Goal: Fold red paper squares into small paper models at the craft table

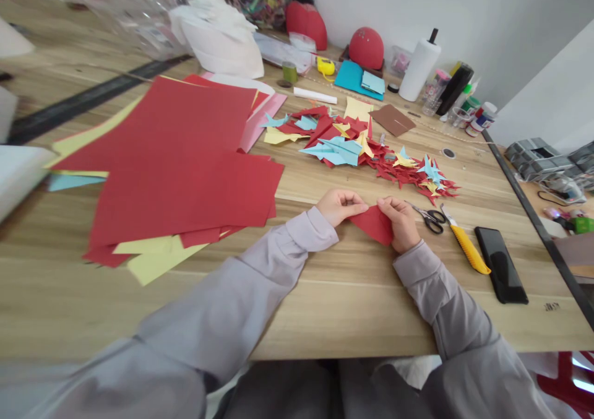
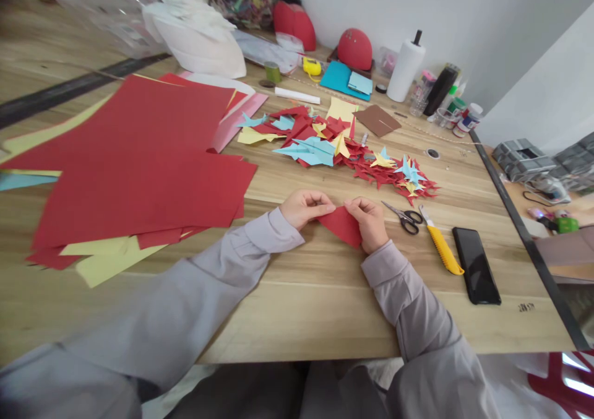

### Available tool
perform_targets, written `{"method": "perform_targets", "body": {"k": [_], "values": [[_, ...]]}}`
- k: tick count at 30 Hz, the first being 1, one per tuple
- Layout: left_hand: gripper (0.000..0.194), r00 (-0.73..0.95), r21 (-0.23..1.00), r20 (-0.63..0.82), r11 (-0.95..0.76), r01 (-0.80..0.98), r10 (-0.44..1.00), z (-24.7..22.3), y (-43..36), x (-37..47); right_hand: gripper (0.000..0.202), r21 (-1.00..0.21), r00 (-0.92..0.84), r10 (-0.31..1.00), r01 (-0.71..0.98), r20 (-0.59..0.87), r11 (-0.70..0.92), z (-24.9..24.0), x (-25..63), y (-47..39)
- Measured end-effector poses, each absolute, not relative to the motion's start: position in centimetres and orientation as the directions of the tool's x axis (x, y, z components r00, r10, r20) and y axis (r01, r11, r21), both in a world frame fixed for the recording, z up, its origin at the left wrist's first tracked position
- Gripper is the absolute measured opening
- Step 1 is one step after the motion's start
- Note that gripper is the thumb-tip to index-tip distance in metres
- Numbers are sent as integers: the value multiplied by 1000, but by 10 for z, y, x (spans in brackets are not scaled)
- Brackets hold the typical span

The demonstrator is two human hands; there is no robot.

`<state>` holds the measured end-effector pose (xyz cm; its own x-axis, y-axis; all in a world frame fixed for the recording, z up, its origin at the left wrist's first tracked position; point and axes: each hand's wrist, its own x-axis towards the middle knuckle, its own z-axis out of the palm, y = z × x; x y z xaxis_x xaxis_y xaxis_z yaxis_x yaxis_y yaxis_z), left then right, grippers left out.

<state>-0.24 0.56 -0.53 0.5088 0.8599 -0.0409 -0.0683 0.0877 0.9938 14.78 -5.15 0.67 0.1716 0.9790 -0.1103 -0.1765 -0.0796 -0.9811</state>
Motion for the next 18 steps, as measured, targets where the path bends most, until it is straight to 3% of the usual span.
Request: {"method": "perform_targets", "body": {"k": [5,13,18], "values": [[38,512,994,-32,83,-76,858,-5,5,-2,36,-994,135,988,-80,-78,-67,3,147,-52],[48,469,1000,-11,23,-19,883,1,3,-2,37,-969,181,970,-215,-163,-123,6,147,-51],[53,423,999,30,-17,-35,905,-5,5,-1,39,-967,192,964,-211,-182,-140,7,147,-50]]}}
